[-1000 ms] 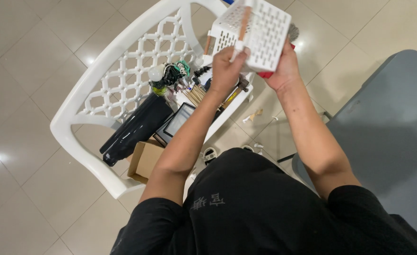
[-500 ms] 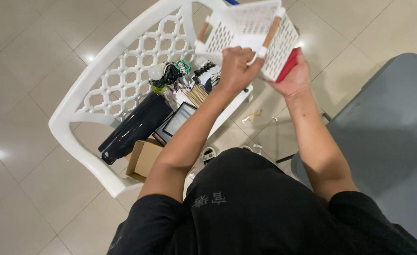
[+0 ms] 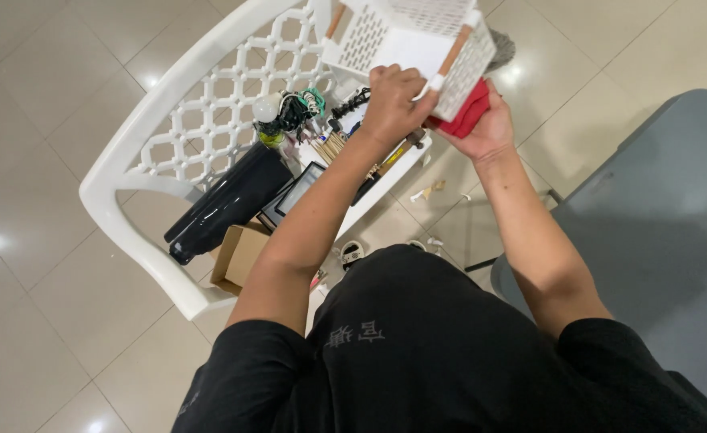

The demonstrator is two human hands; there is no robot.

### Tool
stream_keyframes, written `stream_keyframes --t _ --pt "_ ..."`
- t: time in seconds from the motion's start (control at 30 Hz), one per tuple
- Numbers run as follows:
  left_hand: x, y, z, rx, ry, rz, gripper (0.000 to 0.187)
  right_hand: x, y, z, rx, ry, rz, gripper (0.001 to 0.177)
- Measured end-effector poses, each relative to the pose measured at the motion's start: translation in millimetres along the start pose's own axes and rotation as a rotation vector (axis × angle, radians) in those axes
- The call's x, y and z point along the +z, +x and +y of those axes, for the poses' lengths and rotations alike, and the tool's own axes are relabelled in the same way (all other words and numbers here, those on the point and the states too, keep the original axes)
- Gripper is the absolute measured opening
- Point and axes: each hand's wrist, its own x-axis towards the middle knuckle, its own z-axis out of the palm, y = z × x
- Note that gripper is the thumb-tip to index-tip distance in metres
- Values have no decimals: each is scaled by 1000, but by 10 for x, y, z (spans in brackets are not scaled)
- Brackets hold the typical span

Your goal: Organizing various items like a plastic basket, pens, and a small tripod from a chair to a metal tray on a table.

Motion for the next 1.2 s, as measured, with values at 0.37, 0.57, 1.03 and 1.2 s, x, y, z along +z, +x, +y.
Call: stream_keyframes --t 0.37,0.57,1.03,1.2 --pt "-64 -348 -271 49 204 -56 23 -1053 604 339 19 -81 231 41" --pt "-21 -572 -326 64 264 -79 21 -1564 866 544 8 -165 391 41" --pt "-373 -1270 -801 -244 433 -369 16 -2180 1198 955 260 -230 706 42" --pt "-197 -1687 -1246 -345 389 -433 30 -2176 1577 959 301 -490 909 60"
